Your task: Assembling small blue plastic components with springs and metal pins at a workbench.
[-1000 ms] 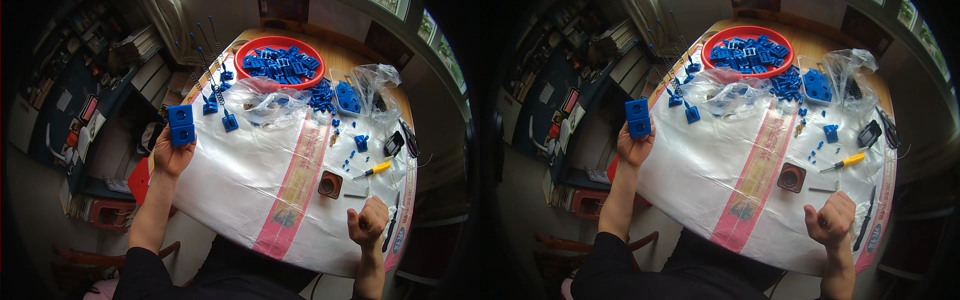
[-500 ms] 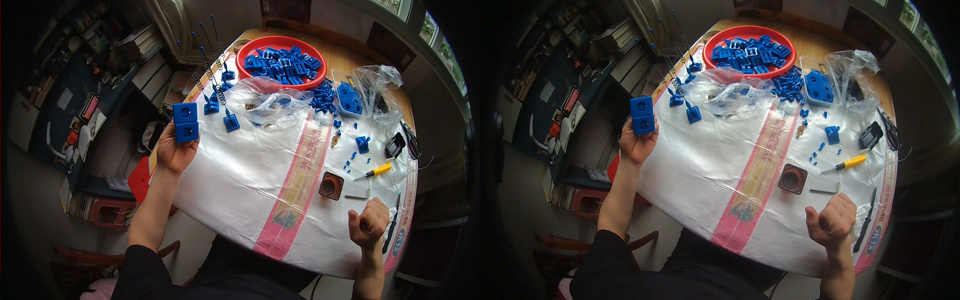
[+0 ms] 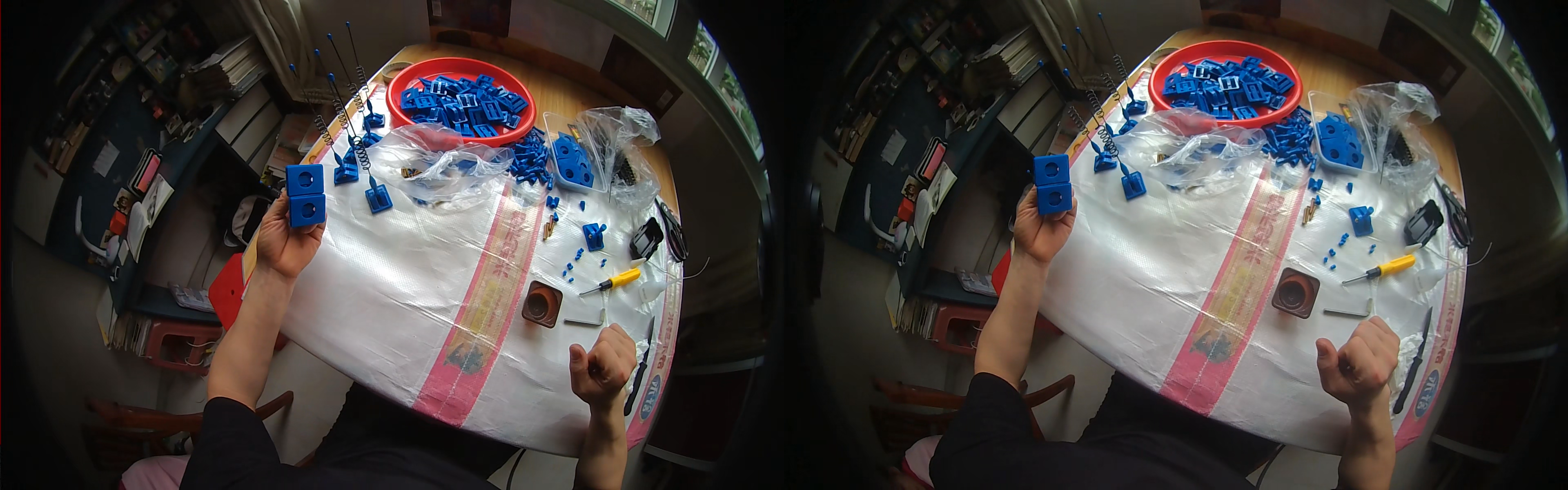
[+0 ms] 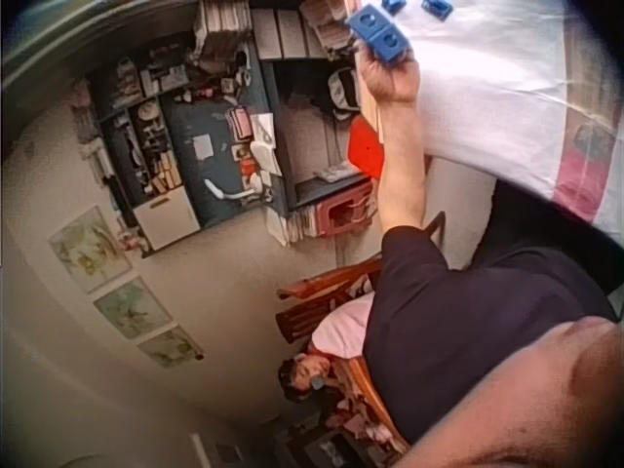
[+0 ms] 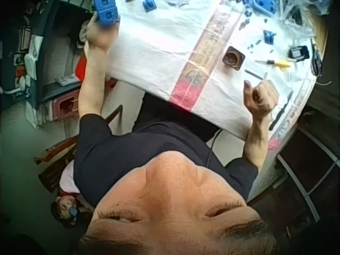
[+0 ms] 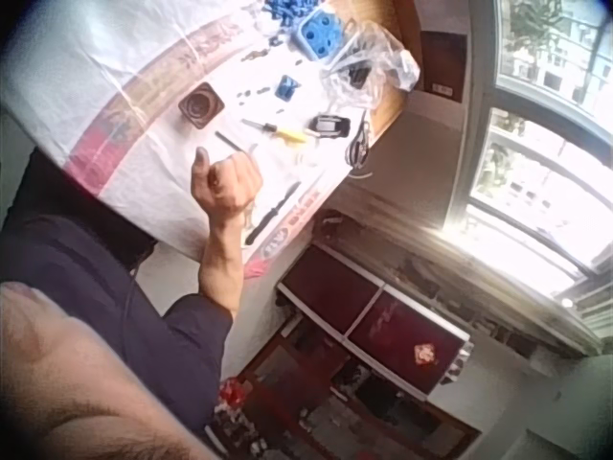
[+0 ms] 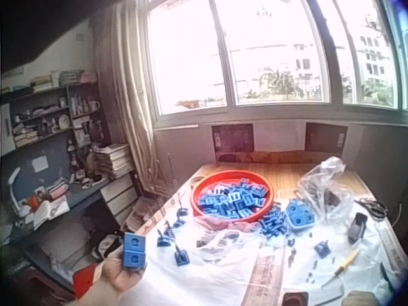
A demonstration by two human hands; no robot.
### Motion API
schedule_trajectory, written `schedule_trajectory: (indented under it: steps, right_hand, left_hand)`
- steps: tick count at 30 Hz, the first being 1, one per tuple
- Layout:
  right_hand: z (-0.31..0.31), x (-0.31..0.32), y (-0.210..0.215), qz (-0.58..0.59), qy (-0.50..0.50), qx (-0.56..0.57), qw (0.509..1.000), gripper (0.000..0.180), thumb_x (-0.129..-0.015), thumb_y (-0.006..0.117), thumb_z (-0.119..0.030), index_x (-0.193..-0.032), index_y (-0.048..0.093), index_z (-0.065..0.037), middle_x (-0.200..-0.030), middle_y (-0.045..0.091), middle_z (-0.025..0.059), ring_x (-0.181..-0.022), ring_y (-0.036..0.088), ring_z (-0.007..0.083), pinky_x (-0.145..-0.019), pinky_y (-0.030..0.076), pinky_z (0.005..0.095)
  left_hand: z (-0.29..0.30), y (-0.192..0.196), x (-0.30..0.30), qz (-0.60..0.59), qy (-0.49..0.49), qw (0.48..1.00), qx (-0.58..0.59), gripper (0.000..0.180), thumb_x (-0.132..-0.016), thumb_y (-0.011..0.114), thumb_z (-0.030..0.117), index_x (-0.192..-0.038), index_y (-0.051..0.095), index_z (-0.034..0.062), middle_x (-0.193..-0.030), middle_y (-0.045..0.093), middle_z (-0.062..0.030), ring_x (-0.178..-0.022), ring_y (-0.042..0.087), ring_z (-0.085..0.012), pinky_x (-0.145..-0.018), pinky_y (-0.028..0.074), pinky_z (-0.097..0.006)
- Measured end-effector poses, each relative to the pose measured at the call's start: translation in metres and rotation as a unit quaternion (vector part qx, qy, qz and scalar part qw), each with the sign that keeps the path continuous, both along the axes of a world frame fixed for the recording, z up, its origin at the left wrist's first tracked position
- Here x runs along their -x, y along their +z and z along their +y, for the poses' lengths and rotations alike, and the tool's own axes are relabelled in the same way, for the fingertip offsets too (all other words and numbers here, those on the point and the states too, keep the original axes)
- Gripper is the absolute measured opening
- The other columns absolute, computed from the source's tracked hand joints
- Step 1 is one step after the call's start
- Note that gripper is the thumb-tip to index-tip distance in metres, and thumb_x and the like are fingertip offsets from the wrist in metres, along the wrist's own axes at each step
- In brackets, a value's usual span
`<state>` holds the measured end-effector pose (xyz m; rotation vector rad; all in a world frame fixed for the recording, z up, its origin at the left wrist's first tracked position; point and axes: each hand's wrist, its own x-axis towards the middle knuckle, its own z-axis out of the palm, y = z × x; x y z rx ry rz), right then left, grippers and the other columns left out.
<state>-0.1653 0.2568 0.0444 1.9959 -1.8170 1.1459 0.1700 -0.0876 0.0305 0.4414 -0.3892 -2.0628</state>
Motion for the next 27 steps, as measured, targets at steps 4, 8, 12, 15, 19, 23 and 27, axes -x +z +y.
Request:
schedule_trajectory:
  steps: [4, 8, 12, 15, 19, 23, 27]
  right_hand:
    - [0.000, 0.000, 0.000, 0.001, -0.001, 0.000, 1.000, 0.048, -0.081, 0.076, -0.011, -0.056, 0.035, -0.010, -0.054, 0.032, 0.0035, -0.045, 0.032, 0.0225, -0.046, 0.024, 0.0351]
    - [0.000, 0.000, 0.001, 0.003, -0.002, -0.002, 1.000, 0.048, -0.081, 0.076, -0.011, -0.056, 0.035, -0.010, -0.054, 0.032, 0.0035, -0.046, 0.032, 0.0225, -0.046, 0.024, 0.0350]
    - [0.001, 0.000, 0.000, 0.003, 0.000, 0.000, 1.000, 0.048, -0.082, 0.076, -0.011, -0.056, 0.036, -0.009, -0.054, 0.032, 0.0036, -0.046, 0.033, 0.0225, -0.046, 0.024, 0.0351]
    - [0.000, 0.000, 0.000, 0.002, -0.002, 0.001, 1.000, 0.048, -0.082, 0.076, -0.012, -0.057, 0.036, -0.009, -0.054, 0.032, 0.0038, -0.046, 0.032, 0.0226, -0.046, 0.024, 0.0352]
    - [0.000, 0.000, 0.000, 0.003, -0.001, -0.001, 1.000, 0.048, -0.082, 0.076, -0.012, -0.057, 0.036, -0.009, -0.054, 0.032, 0.0037, -0.046, 0.032, 0.0223, -0.046, 0.024, 0.0352]
    - [0.000, 0.000, 0.000, 0.002, -0.003, -0.003, 1.000, 0.048, -0.082, 0.076, -0.012, -0.056, 0.036, -0.009, -0.054, 0.032, 0.0034, -0.046, 0.032, 0.0222, -0.046, 0.024, 0.0352]
    - [0.000, -0.001, 0.001, 0.001, -0.001, -0.002, 1.000, 0.049, -0.082, 0.076, -0.013, -0.056, 0.035, -0.009, -0.054, 0.031, 0.0032, -0.046, 0.032, 0.0222, -0.046, 0.024, 0.0352]
  left_hand:
    - [-0.012, -0.012, -0.008, -0.048, -0.017, 0.994, 0.094, 0.022, -0.104, 0.053, 0.021, -0.105, 0.065, 0.0022, -0.086, 0.065, -0.0045, -0.067, 0.053, -0.0114, -0.067, 0.047, -0.024]
    - [-0.013, -0.005, 0.006, -0.361, 0.115, 0.851, 0.362, 0.017, -0.098, 0.067, 0.020, -0.103, 0.069, 0.0034, -0.075, 0.062, 0.0027, -0.059, 0.047, -0.0018, -0.052, 0.035, -0.017]
    - [-0.023, -0.013, 0.003, -0.495, 0.124, 0.726, 0.461, 0.017, -0.098, 0.067, 0.016, -0.106, 0.068, 0.0016, -0.081, 0.062, 0.0032, -0.065, 0.050, -0.0014, -0.057, 0.038, -0.018]
    - [-0.024, -0.018, 0.005, -0.557, 0.134, 0.641, 0.510, 0.015, -0.095, 0.070, 0.012, -0.103, 0.069, 0.0002, -0.078, 0.063, 0.0003, -0.065, 0.053, -0.0048, -0.058, 0.041, -0.021]
    - [-0.018, -0.016, 0.012, -0.599, 0.138, 0.530, 0.584, 0.011, -0.091, 0.072, 0.008, -0.097, 0.070, -0.0004, -0.074, 0.063, -0.0034, -0.064, 0.056, -0.0097, -0.058, 0.044, -0.025]
    - [-0.020, -0.017, 0.012, -0.598, 0.116, 0.537, 0.583, 0.012, -0.090, 0.073, 0.008, -0.100, 0.072, 0.0008, -0.077, 0.065, -0.0037, -0.067, 0.058, -0.0108, -0.060, 0.046, -0.027]
    - [-0.032, -0.023, 0.006, -0.605, 0.065, 0.593, 0.527, 0.016, -0.089, 0.075, 0.010, -0.102, 0.073, 0.0006, -0.079, 0.065, -0.0038, -0.069, 0.059, -0.0103, -0.063, 0.046, -0.026]
